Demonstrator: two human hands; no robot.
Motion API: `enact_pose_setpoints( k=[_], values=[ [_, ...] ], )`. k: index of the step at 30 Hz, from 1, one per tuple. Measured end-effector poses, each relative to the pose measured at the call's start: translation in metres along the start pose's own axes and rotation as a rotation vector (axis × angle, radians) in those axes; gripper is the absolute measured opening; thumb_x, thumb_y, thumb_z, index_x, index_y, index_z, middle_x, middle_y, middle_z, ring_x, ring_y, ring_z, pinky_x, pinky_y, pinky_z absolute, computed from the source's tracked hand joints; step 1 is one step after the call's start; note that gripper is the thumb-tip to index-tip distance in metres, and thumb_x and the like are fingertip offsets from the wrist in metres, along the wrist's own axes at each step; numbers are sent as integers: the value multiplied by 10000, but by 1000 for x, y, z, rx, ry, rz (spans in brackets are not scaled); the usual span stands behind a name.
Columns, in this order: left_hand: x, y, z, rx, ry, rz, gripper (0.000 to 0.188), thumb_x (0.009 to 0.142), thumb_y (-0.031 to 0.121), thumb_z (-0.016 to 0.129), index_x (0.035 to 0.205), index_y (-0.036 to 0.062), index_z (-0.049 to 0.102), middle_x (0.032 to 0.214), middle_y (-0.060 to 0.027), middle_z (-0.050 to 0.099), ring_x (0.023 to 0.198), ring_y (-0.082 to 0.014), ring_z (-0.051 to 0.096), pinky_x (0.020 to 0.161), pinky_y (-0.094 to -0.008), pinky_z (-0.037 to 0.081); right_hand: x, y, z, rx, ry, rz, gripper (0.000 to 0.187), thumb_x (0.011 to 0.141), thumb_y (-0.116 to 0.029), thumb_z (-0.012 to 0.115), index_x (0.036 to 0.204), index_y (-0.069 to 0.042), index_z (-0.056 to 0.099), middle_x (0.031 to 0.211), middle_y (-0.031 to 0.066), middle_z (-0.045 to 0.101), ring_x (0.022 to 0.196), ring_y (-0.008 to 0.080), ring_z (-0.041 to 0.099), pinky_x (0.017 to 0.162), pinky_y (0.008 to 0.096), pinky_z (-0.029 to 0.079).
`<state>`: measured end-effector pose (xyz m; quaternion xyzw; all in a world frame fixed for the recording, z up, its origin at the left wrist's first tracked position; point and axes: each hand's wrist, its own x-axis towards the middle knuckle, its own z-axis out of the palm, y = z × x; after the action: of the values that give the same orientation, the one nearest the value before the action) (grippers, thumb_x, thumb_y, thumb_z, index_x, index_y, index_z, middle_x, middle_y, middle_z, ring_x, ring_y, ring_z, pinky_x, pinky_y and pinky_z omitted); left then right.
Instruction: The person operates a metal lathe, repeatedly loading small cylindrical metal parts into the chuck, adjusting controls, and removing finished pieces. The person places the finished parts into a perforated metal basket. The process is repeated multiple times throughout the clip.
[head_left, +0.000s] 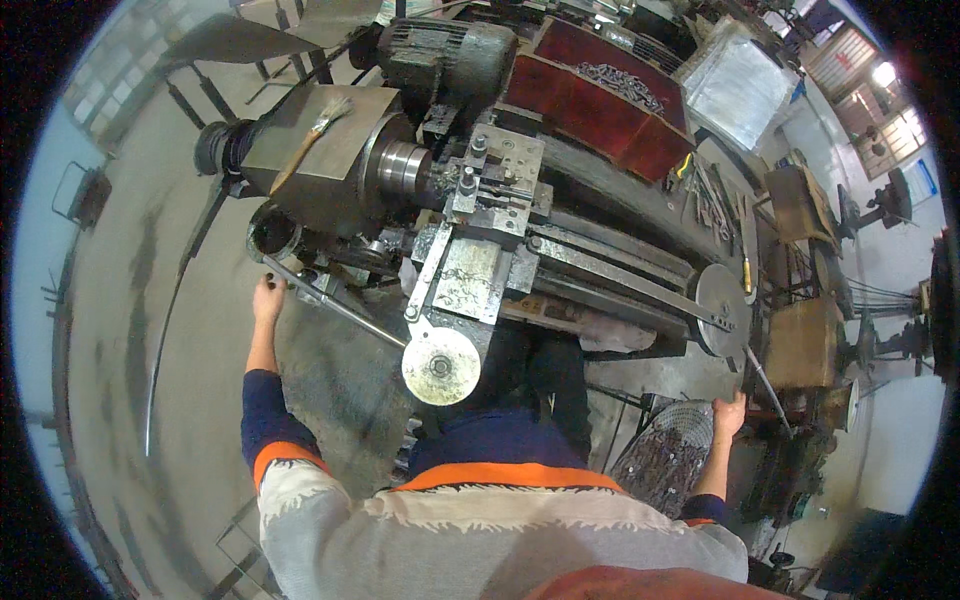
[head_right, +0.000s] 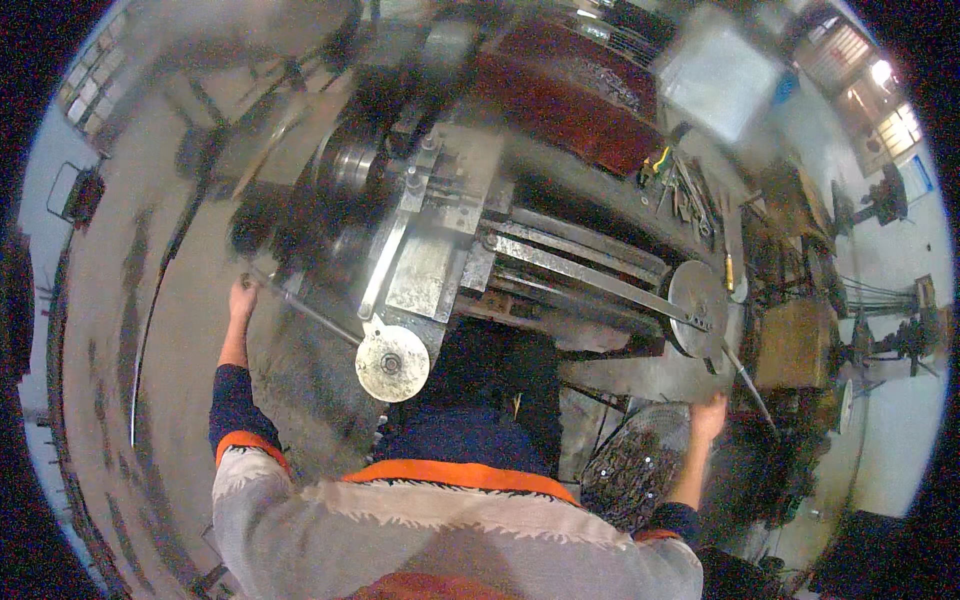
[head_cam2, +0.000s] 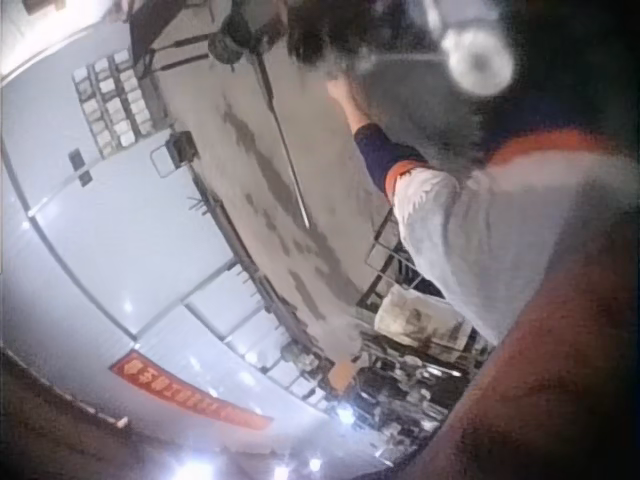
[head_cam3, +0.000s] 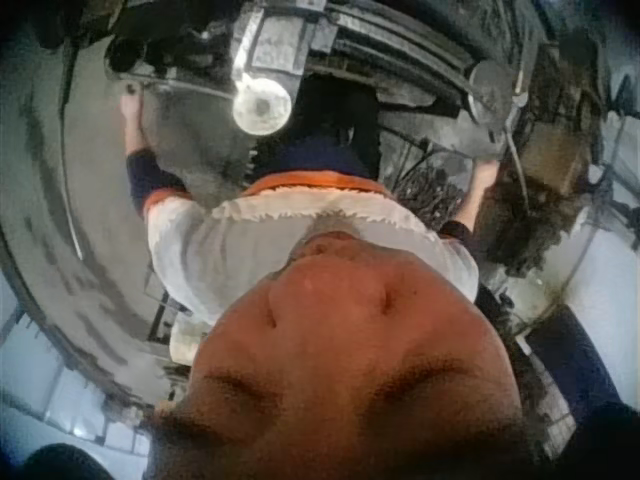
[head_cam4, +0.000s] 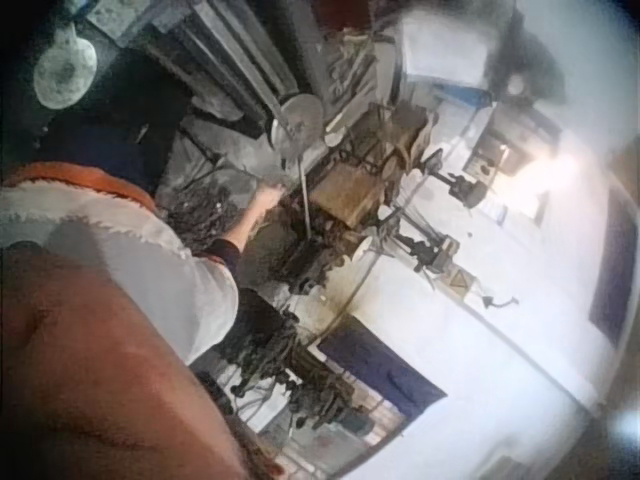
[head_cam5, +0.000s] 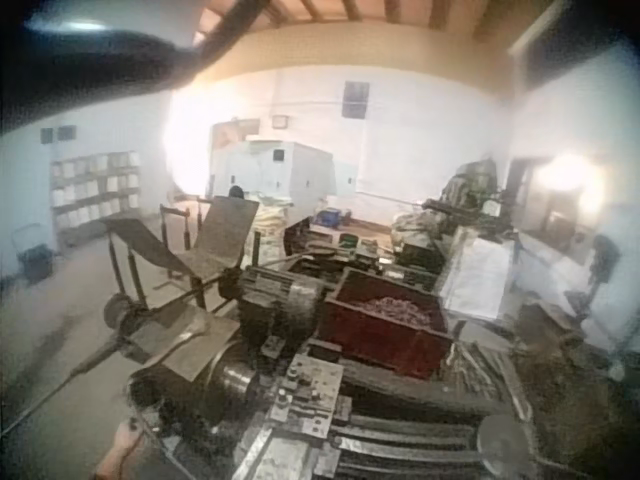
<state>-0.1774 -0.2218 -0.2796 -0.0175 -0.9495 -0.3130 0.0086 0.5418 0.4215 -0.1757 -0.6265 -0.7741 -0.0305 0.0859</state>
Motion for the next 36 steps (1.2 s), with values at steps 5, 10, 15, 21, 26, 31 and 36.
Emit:
enact_pose_setpoints(
  k=[5, 10, 15, 21, 26, 31, 36],
  values=[
    [-4, 42, 26, 570, -272, 154, 382, 725, 360, 631, 901, 21, 630, 878, -207, 628, 849, -337, 606, 735, -425, 474, -34, -29, -8, 127, -61, 46, 430, 607, -184, 538, 986, -13, 648, 984, 234, 613, 952, 355, 583, 853, 370, 447],
    [-11, -67, 109, 284, 363, 96, 478, 766, 448, 589, 861, -20, 624, 864, -219, 627, 853, -400, 587, 741, -430, 465, -23, -92, -29, 285, -197, -81, 385, 586, -164, 558, 917, -2, 670, 910, 224, 635, 870, 322, 625, 805, 345, 470],
    [-8, 31, 73, 392, -182, 122, 319, 769, 338, 571, 815, 26, 617, 832, -187, 638, 846, -354, 605, 748, -450, 467, -25, -79, -64, 306, 15, -180, 343, 595, -135, 568, 892, 3, 669, 805, 209, 645, 778, 297, 646, 740, 338, 489],
    [-18, 26, 31, 484, -263, 82, 278, 781, 292, 561, 963, 84, 592, 908, -165, 632, 894, -347, 593, 763, -458, 463, 31, -192, -121, 361, 32, -433, 314, 636, -113, 577, 924, -22, 662, 853, 174, 653, 824, 257, 642, 751, 314, 479],
    [-11, 31, -50, 325, -194, 137, 316, 806, 294, 558, 1047, 91, 584, 934, -160, 625, 895, -326, 594, 745, -443, 467, 14, -377, -174, 712, -121, -906, 390, 615, -155, 613, 980, -20, 633, 948, 149, 644, 891, 222, 612, 806, 328, 460],
    [-16, 78, -213, 330, 322, 184, 326, 865, 281, 508, 1127, 92, 557, 929, -124, 636, 850, -296, 609, 728, -395, 475, -43, -548, -171, 688, 17, -1539, 346, 556, -182, 640, 881, -64, 654, 879, 105, 613, 842, 286, 532, 740, 366, 454],
    [-56, -53, -247, 642, 461, 96, 472, 830, 475, 495, 1058, 68, 566, 869, -163, 631, 817, -351, 605, 705, -425, 470, -96, -629, -165, 141, -176, -1453, 273, 524, -224, 618, 735, -64, 687, 729, 152, 641, 764, 308, 612, 716, 369, 500]
  ],
)
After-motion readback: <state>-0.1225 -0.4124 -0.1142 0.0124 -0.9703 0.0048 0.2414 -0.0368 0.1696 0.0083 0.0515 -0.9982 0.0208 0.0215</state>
